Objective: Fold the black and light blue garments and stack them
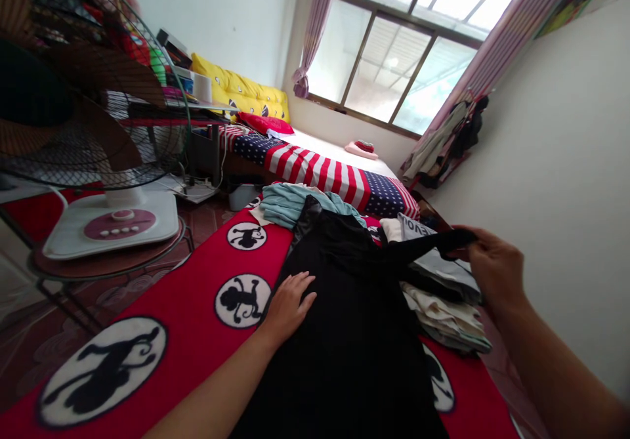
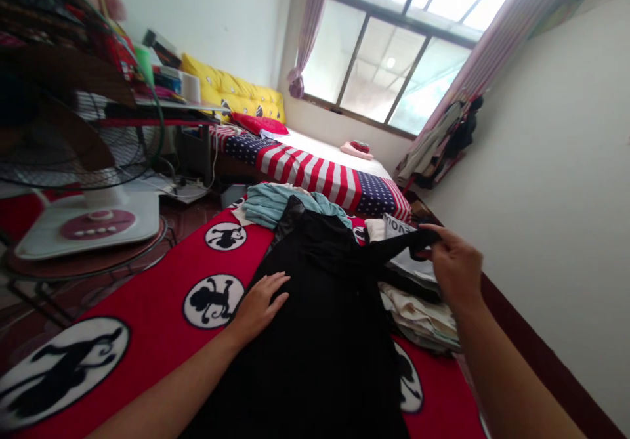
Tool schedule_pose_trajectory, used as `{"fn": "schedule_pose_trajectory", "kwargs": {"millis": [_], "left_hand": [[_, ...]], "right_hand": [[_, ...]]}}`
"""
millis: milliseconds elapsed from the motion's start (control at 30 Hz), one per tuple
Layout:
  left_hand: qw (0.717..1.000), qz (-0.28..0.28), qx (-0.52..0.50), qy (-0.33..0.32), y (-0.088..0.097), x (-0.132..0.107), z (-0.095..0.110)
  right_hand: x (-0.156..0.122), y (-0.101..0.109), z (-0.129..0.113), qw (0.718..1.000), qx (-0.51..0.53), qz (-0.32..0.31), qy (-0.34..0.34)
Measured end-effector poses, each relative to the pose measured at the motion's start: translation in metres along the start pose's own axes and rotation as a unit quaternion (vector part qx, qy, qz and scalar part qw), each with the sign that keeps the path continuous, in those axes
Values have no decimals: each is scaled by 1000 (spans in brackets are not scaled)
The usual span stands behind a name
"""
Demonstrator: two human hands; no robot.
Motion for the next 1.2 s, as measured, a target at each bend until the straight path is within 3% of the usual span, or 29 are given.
{"fn": "schedule_pose_trajectory", "kwargs": {"millis": [67, 133, 200, 233, 267, 333, 400, 467, 567, 733, 900, 1033, 1200], "left_hand": [[993, 68, -86, 32, 12, -1, -6], [974, 128, -171, 71, 20, -4, -14], [952, 166, -234, 106, 24, -7, -20], [944, 174, -253, 118, 23, -8, -23], [940, 175, -265, 125, 22, -9, -24], [942, 164, -265, 123, 18, -8, -23], [955, 145, -236, 106, 14, -6, -21], [969, 129, -192, 86, 11, -4, -17], [982, 111, -137, 73, 9, -3, -15], [988, 91, -105, 75, 7, -3, -14], [991, 31, -86, 94, -3, -3, -16], [991, 7, -78, 113, -8, -3, -18], [990, 4, -79, 118, -9, -2, -19]], "right_hand": [[-68, -27, -42, 979, -97, -63, 170], [-147, -56, -50, 932, -135, -178, 284], [-219, -87, -24, 873, -186, -335, 304], [-252, -103, -2, 820, -220, -433, 302], [-275, -112, 17, 789, -237, -485, 294], [-288, -124, 44, 781, -233, -525, 248], [-263, -130, 55, 833, -190, -491, 170], [-220, -135, 61, 888, -136, -433, 80], [-158, -158, 68, 925, -88, -371, -8], [-83, -228, 88, 939, -126, -306, -89], [-34, -290, 96, 943, -189, -248, -120], [-10, -317, 96, 935, -263, -199, -129], [4, -328, 92, 922, -329, -159, -131]]}}
Point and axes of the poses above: each hand's wrist, its own x-axis towards the middle knuckle, its own y-axis out of the back of the hand, z = x × y, the point moved 8 cm from there along x, towards the middle knuckle, and after that the axes turned 15 degrees about -y, right-handed, at the moved point
